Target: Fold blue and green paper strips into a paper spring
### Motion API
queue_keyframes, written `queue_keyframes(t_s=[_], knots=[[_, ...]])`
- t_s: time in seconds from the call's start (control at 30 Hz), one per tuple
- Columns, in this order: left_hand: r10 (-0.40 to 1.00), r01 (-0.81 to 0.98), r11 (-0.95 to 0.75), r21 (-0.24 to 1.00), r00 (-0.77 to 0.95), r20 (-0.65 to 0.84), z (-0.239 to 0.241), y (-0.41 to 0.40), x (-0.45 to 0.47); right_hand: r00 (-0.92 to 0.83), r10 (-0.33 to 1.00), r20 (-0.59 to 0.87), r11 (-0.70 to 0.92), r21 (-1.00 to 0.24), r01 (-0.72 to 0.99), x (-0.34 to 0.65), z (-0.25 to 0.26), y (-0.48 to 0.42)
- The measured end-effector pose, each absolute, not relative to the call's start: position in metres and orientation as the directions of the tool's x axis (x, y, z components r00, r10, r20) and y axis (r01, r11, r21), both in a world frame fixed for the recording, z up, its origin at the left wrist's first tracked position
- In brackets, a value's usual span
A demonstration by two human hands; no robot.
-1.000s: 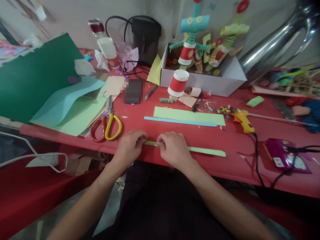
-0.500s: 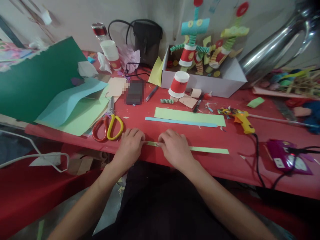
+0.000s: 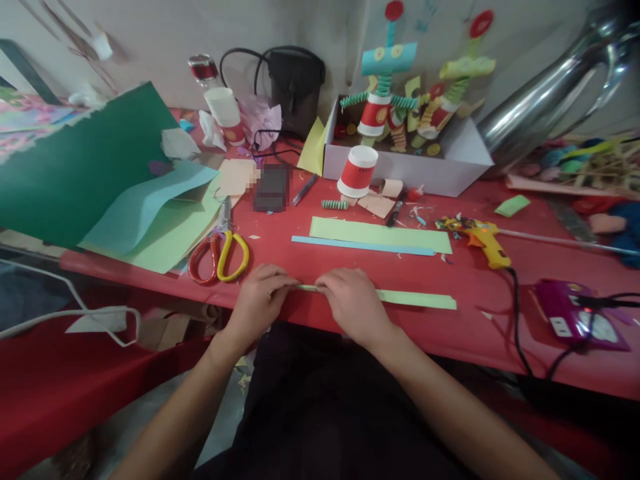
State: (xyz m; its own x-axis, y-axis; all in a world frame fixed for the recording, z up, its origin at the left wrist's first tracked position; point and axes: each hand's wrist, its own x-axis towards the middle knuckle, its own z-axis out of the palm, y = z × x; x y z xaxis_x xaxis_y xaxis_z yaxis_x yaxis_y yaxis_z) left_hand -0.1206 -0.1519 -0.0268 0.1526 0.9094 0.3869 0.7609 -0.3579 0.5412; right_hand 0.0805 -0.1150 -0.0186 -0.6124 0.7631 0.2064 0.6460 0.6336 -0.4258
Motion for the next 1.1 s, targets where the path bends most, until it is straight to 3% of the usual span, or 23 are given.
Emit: queue_keyframes(t_s=[0.3, 0.43, 0.57, 0.83, 1.1], knots=[[0.879, 0.835, -0.405, 0.373, 0.243, 0.411, -0.024, -0.143, -0.107, -0.63, 0.705, 0.328, 0.709, -0.306, 0.635, 0.085, -0.019, -0.114], [0.876, 0.868, -0.381, 0.319, 0.23, 0.423, -0.022, -0.137, -0.103, -0.618, 0.728, 0.297, 0.685, -0.357, 0.635, 0.09, -0.018, -0.106], [0.866, 0.887, -0.393, 0.243, 0.268, 0.422, -0.019, -0.124, -0.097, -0.616, 0.741, 0.267, 0.671, -0.299, 0.678, 0.105, -0.019, -0.092], [0.774, 0.842, -0.506, 0.19, 0.344, 0.532, -0.025, -0.094, -0.085, -0.591, 0.743, 0.313, 0.656, -0.165, 0.737, 0.122, -0.02, -0.076], [0.837, 0.912, -0.356, 0.203, 0.214, 0.504, -0.027, -0.101, -0.089, -0.596, 0.724, 0.346, 0.663, -0.111, 0.741, 0.127, -0.027, -0.077]])
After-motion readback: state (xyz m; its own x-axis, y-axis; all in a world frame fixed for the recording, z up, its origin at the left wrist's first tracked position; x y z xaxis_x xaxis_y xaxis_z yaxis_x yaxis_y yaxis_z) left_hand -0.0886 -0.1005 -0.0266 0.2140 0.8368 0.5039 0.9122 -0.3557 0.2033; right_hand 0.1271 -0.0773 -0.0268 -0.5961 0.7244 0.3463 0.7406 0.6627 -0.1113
